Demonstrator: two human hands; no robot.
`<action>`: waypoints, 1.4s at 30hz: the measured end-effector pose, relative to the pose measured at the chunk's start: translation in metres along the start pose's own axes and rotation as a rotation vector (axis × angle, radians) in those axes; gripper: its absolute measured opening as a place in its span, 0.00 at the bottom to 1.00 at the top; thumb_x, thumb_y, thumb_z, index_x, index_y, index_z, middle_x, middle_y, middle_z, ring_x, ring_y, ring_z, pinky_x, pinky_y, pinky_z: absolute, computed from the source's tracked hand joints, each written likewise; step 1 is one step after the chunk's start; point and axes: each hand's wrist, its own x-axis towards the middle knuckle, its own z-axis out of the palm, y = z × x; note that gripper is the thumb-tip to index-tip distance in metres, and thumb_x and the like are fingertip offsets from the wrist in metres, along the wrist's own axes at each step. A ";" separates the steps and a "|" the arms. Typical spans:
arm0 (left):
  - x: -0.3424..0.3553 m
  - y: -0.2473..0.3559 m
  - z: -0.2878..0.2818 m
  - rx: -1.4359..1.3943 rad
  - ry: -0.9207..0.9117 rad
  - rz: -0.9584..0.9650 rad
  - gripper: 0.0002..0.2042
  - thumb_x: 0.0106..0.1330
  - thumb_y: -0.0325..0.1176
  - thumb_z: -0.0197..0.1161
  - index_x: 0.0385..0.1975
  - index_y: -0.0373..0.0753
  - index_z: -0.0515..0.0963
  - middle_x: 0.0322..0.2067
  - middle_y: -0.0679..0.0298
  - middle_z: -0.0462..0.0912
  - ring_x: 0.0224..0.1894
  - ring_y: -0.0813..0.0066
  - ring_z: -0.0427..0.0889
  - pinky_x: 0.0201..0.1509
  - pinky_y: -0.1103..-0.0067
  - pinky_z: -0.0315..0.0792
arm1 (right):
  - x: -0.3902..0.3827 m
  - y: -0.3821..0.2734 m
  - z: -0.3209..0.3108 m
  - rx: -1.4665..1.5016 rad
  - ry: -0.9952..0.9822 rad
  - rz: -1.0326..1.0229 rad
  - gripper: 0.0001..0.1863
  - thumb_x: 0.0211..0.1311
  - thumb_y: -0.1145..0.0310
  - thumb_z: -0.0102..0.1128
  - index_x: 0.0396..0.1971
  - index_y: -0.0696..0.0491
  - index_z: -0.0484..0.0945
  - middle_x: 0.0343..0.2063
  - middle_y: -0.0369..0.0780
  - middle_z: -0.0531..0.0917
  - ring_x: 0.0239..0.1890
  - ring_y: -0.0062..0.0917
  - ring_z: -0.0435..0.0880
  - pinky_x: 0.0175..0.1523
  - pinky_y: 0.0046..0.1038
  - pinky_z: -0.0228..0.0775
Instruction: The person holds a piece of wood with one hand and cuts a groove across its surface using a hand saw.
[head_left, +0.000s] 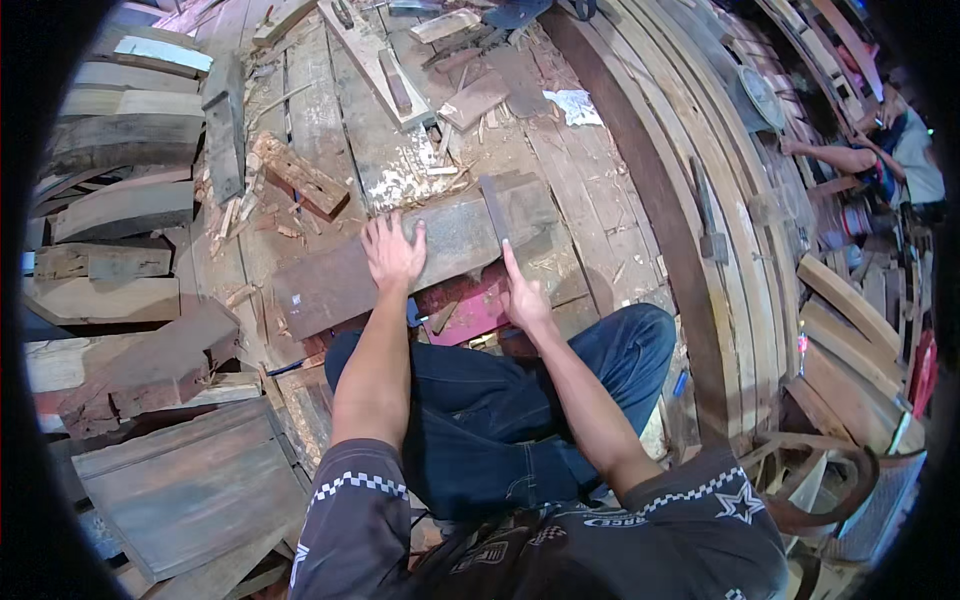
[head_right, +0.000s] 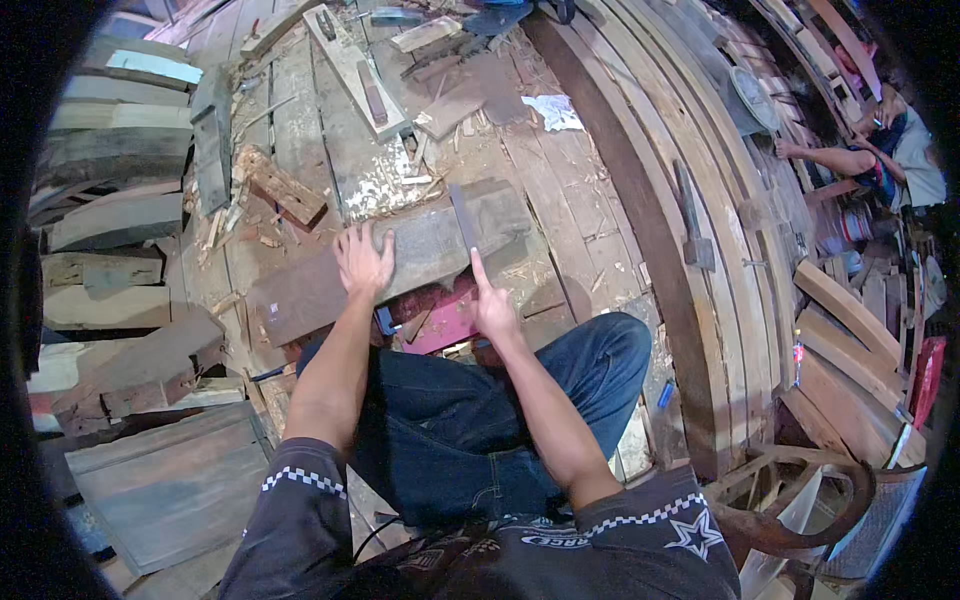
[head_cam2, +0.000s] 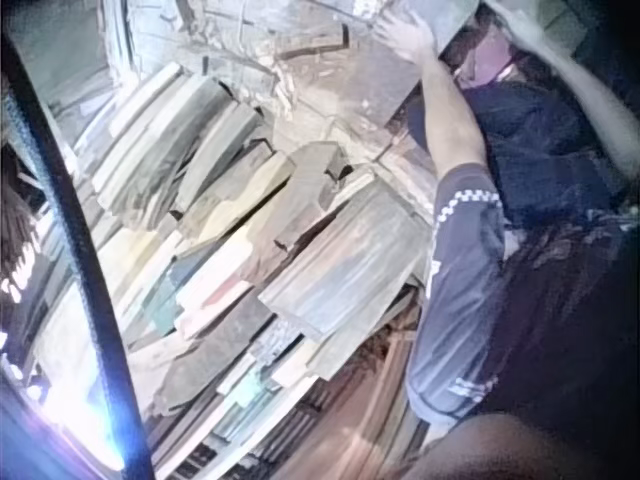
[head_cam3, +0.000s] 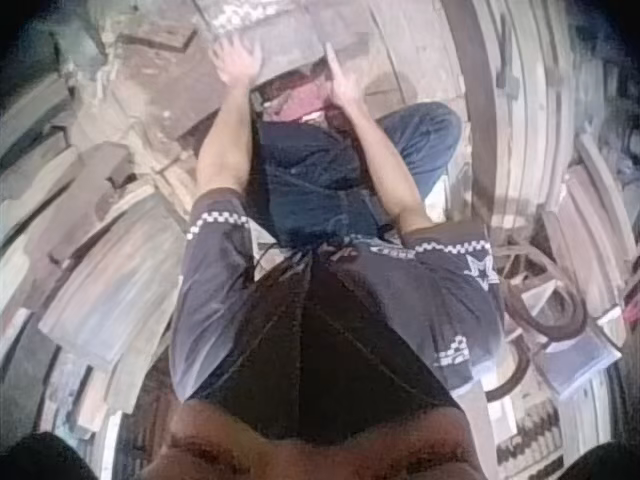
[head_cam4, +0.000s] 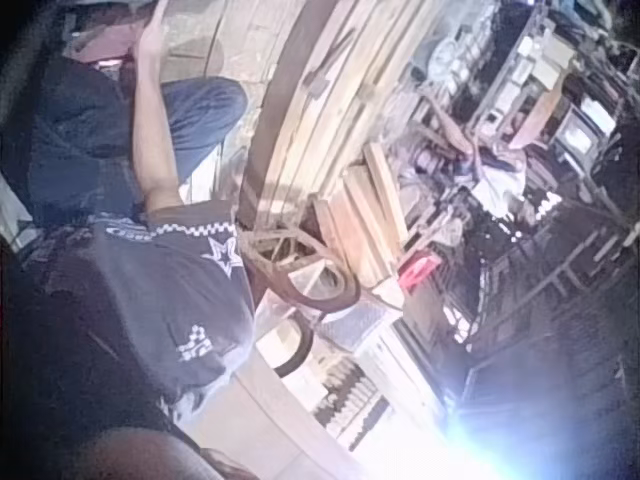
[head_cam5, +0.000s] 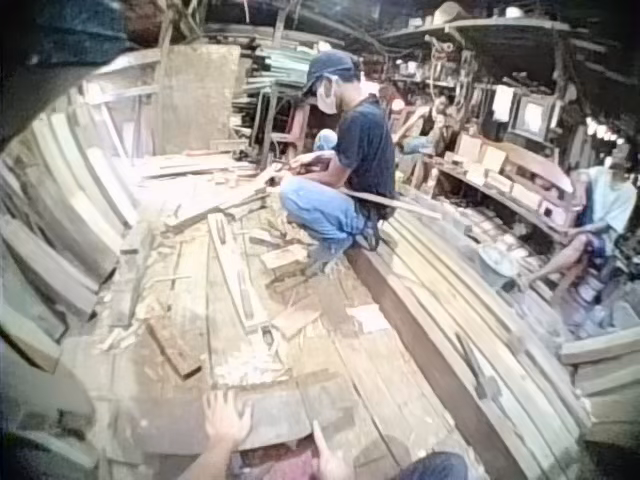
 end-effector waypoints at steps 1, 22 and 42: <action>-0.001 0.000 -0.002 -0.003 0.016 0.011 0.26 0.65 0.53 0.53 0.55 0.40 0.71 0.54 0.54 0.71 0.62 0.57 0.62 0.72 0.62 0.46 | 0.003 -0.004 -0.004 0.030 -0.022 0.025 0.50 0.53 0.75 0.56 0.73 0.42 0.39 0.20 0.55 0.80 0.24 0.55 0.80 0.31 0.52 0.71; -0.003 -0.005 -0.001 0.025 0.023 0.006 0.27 0.65 0.53 0.52 0.55 0.38 0.71 0.53 0.51 0.72 0.63 0.55 0.63 0.72 0.61 0.47 | -0.036 -0.009 0.014 0.087 -0.051 0.066 0.50 0.54 0.74 0.55 0.73 0.35 0.39 0.20 0.58 0.79 0.26 0.55 0.81 0.35 0.51 0.72; -0.006 0.008 -0.008 0.021 0.013 -0.003 0.28 0.67 0.54 0.49 0.56 0.37 0.71 0.57 0.50 0.70 0.65 0.56 0.61 0.73 0.61 0.45 | -0.017 -0.001 -0.003 0.139 -0.074 -0.010 0.51 0.57 0.67 0.57 0.72 0.33 0.32 0.27 0.60 0.81 0.34 0.57 0.81 0.41 0.54 0.72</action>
